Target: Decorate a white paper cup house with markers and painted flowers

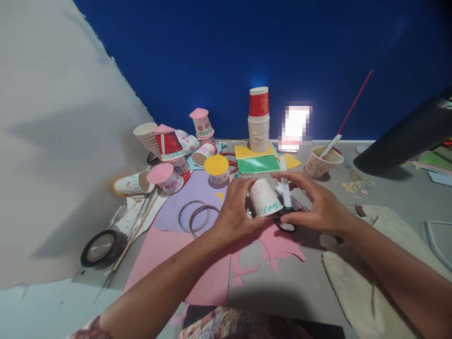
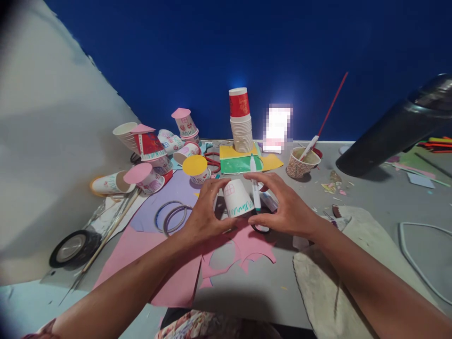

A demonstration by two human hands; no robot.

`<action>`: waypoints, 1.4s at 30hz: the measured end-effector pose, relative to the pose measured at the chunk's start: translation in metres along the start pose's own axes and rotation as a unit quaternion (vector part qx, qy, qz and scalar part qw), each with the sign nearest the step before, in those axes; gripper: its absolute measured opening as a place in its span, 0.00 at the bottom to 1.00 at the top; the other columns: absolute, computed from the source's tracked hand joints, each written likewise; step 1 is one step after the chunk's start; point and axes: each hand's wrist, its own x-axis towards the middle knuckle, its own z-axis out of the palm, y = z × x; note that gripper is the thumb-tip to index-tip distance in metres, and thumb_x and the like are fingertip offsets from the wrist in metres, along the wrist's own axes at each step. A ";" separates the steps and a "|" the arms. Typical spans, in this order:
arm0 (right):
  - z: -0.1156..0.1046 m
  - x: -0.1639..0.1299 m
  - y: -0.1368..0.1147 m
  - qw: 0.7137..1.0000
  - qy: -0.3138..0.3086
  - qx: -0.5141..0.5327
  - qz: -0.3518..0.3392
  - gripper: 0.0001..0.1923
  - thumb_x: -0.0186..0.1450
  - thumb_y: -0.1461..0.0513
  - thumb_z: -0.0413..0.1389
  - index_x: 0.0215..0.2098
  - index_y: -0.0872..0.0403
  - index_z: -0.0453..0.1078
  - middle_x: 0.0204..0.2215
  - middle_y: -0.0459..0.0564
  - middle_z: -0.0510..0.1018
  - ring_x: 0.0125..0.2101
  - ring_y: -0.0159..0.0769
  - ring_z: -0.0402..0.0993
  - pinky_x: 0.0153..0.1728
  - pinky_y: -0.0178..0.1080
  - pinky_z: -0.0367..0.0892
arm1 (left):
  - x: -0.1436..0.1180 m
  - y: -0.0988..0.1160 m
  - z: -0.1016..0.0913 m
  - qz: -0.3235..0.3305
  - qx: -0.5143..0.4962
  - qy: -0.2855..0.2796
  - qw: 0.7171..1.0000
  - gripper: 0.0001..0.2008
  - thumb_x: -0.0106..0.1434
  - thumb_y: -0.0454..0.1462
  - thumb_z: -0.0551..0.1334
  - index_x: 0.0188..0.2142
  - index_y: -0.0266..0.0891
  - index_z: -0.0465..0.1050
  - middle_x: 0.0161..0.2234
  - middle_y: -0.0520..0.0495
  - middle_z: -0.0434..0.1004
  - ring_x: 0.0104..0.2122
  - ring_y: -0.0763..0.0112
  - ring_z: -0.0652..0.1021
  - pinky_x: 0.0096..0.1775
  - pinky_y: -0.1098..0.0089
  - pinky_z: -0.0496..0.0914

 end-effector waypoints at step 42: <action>0.007 -0.001 -0.037 0.984 0.079 -0.012 -0.160 0.07 0.71 0.68 0.60 0.43 0.50 0.77 0.30 0.49 0.85 0.29 0.39 0.82 0.32 0.39 0.76 | 0.000 0.003 -0.001 -0.036 0.064 -0.015 0.997 0.39 0.53 0.41 0.76 0.62 0.43 0.67 0.55 0.39 0.65 0.59 0.47 0.69 0.62 0.48 0.67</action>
